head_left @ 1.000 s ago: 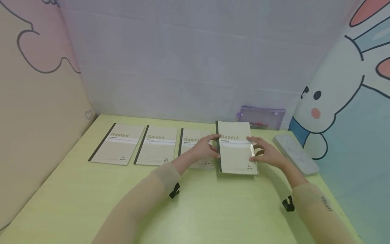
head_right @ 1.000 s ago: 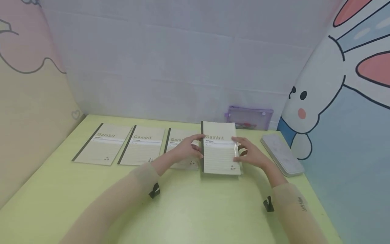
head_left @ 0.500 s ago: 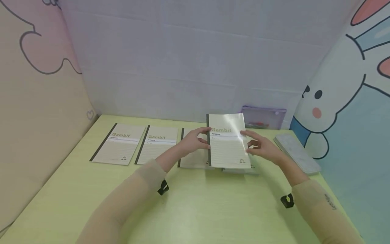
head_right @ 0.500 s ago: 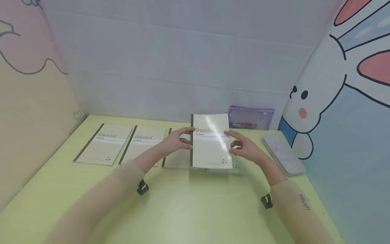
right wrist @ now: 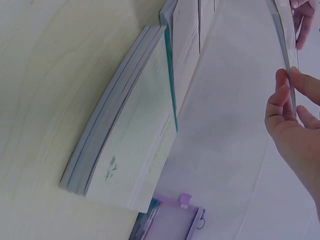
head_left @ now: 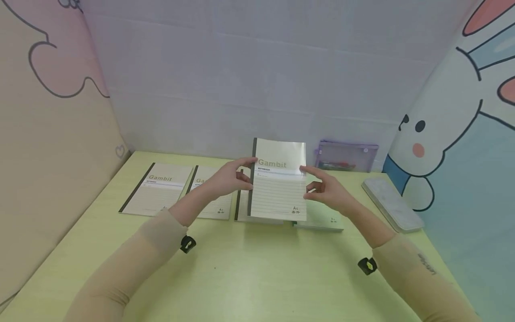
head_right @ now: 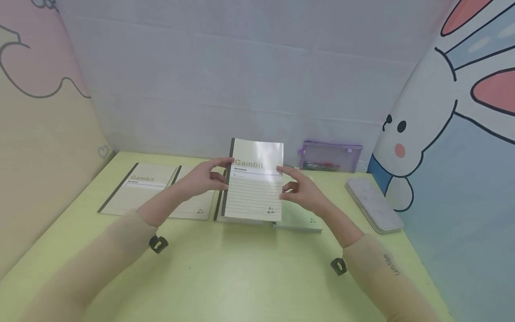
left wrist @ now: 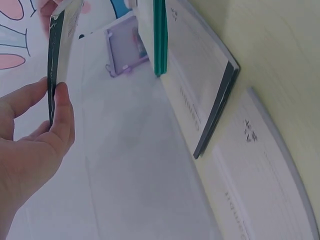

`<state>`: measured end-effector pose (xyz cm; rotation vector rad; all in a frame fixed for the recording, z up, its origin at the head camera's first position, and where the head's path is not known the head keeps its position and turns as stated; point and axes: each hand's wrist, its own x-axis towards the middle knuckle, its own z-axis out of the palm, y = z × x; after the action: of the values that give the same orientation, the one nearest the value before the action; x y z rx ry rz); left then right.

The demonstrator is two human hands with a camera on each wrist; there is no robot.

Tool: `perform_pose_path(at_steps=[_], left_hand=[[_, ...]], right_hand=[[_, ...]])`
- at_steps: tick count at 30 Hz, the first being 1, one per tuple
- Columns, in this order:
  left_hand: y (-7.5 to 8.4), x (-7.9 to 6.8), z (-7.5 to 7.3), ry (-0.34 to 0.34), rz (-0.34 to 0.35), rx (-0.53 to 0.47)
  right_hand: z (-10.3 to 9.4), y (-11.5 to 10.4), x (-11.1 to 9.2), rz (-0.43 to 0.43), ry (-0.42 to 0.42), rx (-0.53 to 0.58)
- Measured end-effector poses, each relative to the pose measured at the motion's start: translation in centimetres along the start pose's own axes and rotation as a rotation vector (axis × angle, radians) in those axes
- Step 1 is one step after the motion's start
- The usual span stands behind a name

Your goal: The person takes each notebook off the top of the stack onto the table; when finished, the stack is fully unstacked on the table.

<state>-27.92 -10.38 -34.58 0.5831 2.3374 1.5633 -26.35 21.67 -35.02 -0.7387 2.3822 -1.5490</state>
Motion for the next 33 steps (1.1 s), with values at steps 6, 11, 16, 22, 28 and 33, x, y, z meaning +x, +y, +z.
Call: perform_pose_path(at_steps=[6,11,16,22,28,33], left_hand=[[0.8,-2.7,-3.0,-0.001,0.019,0.102],[0.8,-4.7,-5.2,0.004,0.011,0.167],[0.1,-6.5,-7.3,0.005,0.005,0.187],[-0.8,-9.2,-9.4,0.016,-0.003,0.216],[-2.2,-12.0,-11.2,0.021,-0.008,0.174],[-3.3,-14.2,-12.6,0.012,0.018,0.137]], right_hand=[[2.9,-2.5,0.6,0.005,0.037,0.03],[5.0,-4.2,1.3,-0.001,0.056,0.061],[7.0,-5.3,2.2,-0.026,0.043,0.107],[9.8,-6.5,2.6,-0.032,0.018,0.188],[13.2,-7.1,3.0,-0.014,-0.004,0.248],[16.1,-7.8,3.0,0.008,-0.022,0.222]])
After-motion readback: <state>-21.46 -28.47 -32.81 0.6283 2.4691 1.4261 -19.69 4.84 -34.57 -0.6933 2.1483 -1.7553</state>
